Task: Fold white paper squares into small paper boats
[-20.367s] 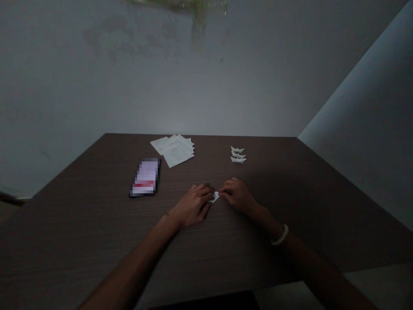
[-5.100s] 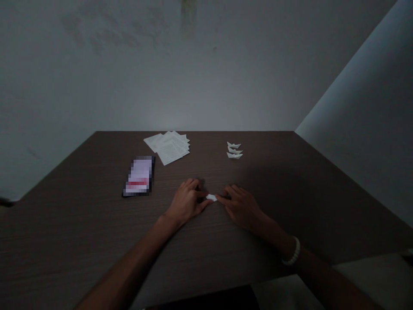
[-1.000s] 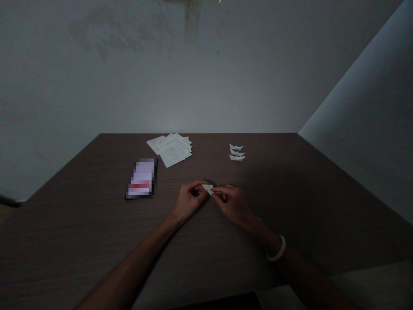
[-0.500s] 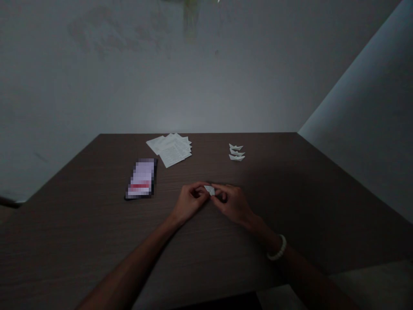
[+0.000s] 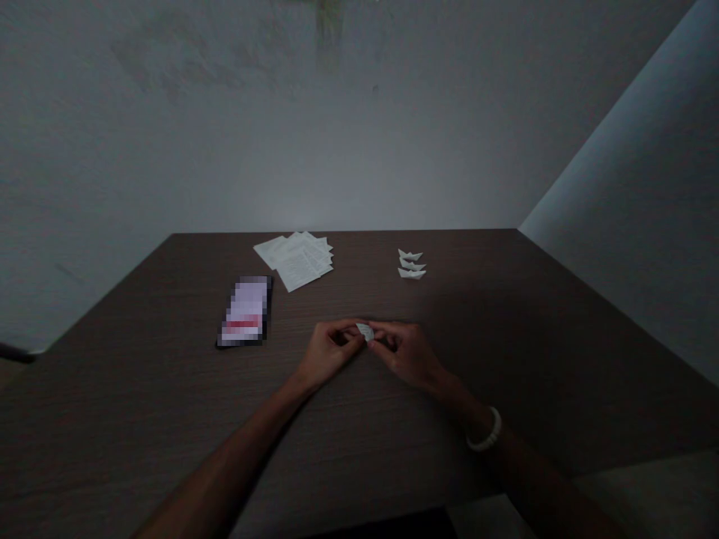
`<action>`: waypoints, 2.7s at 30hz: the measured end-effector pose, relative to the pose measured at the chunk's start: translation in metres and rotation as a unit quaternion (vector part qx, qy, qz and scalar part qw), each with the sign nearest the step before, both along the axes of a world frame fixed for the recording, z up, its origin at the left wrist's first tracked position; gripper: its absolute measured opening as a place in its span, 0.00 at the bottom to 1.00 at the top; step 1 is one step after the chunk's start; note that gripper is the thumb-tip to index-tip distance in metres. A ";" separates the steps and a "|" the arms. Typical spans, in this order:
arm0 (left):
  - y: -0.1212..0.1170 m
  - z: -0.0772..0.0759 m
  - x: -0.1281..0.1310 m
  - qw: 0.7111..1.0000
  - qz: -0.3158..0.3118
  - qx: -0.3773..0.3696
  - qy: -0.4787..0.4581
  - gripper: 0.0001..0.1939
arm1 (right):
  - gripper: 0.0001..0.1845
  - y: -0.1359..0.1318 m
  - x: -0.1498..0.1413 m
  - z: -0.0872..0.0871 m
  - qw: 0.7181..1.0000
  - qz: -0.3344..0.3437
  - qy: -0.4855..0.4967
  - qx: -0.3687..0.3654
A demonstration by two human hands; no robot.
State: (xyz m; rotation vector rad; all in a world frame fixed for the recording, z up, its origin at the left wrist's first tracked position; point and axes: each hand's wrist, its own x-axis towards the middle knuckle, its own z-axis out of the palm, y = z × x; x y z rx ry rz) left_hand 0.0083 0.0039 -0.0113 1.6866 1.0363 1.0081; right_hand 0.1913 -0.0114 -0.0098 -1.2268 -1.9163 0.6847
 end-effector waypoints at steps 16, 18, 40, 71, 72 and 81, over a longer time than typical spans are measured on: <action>-0.008 0.008 0.004 0.981 0.044 0.140 0.131 0.13 | 0.14 0.005 0.000 -0.008 0.997 -0.023 -0.060 0.039; -0.008 0.009 0.004 0.976 0.021 0.151 0.154 0.13 | 0.12 0.006 0.002 -0.009 0.996 -0.014 -0.071 0.048; -0.008 0.008 -0.002 0.902 -0.136 0.282 0.297 0.13 | 0.11 0.000 0.022 -0.006 0.974 0.062 -0.189 0.104; -0.006 -0.007 0.004 0.919 -0.002 0.233 0.317 0.08 | 0.01 0.018 0.009 -0.010 0.992 -0.037 -0.124 0.006; -0.008 -0.005 0.004 0.911 -0.012 0.247 0.329 0.08 | 0.01 0.019 0.009 -0.009 0.991 -0.042 -0.128 0.004; -0.010 0.007 -0.004 0.874 -0.139 0.314 0.345 0.13 | 0.03 0.020 0.003 -0.012 0.987 -0.075 -0.139 0.001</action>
